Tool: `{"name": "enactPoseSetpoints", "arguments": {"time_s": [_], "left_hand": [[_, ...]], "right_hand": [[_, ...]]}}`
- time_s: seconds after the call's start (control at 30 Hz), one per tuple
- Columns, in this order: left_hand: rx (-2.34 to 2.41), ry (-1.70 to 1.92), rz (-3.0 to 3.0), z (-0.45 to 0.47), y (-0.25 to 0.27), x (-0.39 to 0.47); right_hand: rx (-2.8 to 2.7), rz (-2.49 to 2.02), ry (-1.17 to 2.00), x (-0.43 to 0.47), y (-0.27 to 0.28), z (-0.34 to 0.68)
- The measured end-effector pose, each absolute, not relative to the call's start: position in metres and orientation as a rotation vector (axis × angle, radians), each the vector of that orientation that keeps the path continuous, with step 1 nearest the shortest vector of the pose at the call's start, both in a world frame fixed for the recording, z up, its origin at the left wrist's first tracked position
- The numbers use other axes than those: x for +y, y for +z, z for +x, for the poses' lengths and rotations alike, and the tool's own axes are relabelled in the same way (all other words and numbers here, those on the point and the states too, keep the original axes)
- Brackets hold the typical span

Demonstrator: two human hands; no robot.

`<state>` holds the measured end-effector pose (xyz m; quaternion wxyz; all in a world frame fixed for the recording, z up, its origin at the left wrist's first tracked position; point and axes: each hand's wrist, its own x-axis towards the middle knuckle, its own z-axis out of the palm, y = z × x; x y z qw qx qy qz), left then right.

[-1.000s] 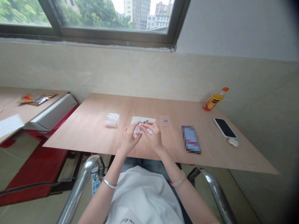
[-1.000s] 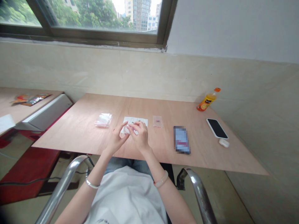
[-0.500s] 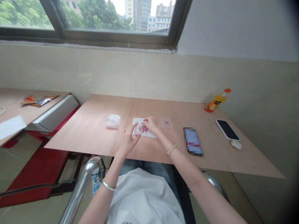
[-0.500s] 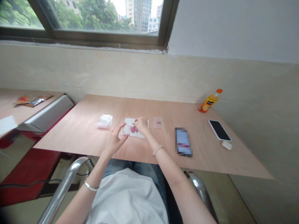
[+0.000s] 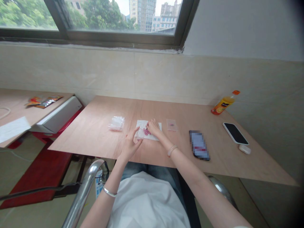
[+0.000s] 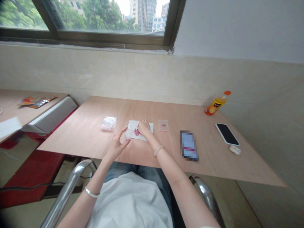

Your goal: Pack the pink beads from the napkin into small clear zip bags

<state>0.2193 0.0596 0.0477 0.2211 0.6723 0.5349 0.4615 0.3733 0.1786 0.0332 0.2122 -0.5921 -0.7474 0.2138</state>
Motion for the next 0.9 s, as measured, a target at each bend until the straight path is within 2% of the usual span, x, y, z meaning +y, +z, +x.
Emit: {"name": "enactPoseSetpoints", "arguments": {"time_s": [0.3,0.47,0.6,0.9], "left_hand": [[1.52,1.281,1.873,0.218,0.049,0.06],[1.56,1.302,1.87,0.223,0.051,0.062],[1.551,1.353,1.865,0.232,0.054,0.061],[1.554,1.47,1.816,0.235,0.056,0.06]], "right_hand": [[-2.091,-1.489,0.543,0.169,0.057,0.377],[-2.034,-1.193,0.578,0.137,0.076,0.378],[-2.101,-1.146,0.561,0.115,0.086,0.38],[-2.145,-1.021,0.91,0.093,0.111,0.397]]}}
